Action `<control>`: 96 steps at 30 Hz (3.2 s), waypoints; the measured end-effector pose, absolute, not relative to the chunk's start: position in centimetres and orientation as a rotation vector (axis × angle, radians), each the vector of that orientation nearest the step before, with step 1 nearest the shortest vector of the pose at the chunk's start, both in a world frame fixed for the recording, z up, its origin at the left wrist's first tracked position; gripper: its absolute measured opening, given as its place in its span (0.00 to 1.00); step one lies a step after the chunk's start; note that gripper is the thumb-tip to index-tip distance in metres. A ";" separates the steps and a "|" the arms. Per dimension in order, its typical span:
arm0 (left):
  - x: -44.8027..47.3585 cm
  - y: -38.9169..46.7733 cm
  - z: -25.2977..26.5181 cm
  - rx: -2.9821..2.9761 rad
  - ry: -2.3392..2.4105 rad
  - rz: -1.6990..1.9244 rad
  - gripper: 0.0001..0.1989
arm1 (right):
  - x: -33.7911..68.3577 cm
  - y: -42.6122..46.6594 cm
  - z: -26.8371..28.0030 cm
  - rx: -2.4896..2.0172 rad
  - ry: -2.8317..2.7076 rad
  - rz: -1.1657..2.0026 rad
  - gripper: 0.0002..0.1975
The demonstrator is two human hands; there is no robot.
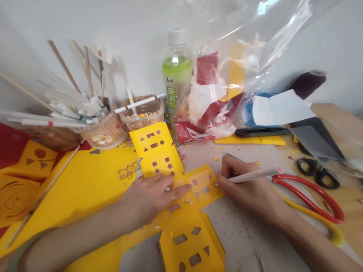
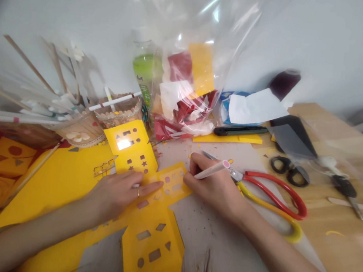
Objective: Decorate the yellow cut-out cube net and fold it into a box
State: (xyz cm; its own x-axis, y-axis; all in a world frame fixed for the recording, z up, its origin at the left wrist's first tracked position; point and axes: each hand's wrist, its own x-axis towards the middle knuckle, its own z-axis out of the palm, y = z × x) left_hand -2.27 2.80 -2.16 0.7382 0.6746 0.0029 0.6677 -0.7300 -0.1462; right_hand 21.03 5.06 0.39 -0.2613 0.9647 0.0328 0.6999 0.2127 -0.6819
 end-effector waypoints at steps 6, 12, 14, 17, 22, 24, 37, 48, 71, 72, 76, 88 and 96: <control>-2.3 2.8 -2.4 -2.797 -1.082 0.041 0.23 | 21.0 5.1 0.5 -1.531 -2.064 0.799 0.10; -2.4 2.8 -2.3 -2.807 -1.071 0.047 0.23 | 21.1 5.1 0.6 -1.547 -2.071 0.801 0.10; -2.4 2.8 -2.3 -2.802 -1.070 0.054 0.23 | 21.1 5.1 0.5 -1.545 -2.068 0.797 0.10; -2.4 2.8 -2.3 -2.792 -1.071 0.032 0.21 | 21.0 5.2 0.5 -1.542 -2.060 0.797 0.10; -2.4 2.9 -2.6 -2.792 -1.078 0.002 0.21 | 21.0 5.1 0.5 -1.540 -2.050 0.809 0.10; -2.4 2.9 -2.5 -2.803 -1.079 0.036 0.23 | 21.0 5.1 0.5 -1.530 -2.064 0.831 0.11; -2.6 2.9 -2.5 -2.800 -1.076 0.056 0.25 | 21.0 5.1 0.6 -1.516 -2.077 0.845 0.10; -2.3 2.9 -2.3 -2.787 -1.067 0.013 0.21 | 20.9 5.1 0.9 -1.560 -2.075 0.840 0.11; -2.8 3.2 -2.8 -2.774 -0.965 -0.279 0.18 | 22.2 5.8 1.2 -1.462 -1.714 0.798 0.15; -3.0 3.3 -2.6 -2.769 -0.945 -0.402 0.17 | 22.4 6.0 1.2 -1.466 -1.694 0.793 0.17; -4.1 3.9 -0.9 -2.667 -1.191 -0.913 0.16 | 22.9 6.5 0.5 -1.540 -1.748 0.871 0.18; -8.0 8.7 0.2 -2.444 -2.549 -1.170 0.18 | 21.3 5.1 1.0 -1.235 -1.884 1.072 0.05; -7.2 5.9 2.3 -2.666 -2.684 -1.421 0.18 | 22.0 4.1 1.9 -0.952 -1.708 1.083 0.08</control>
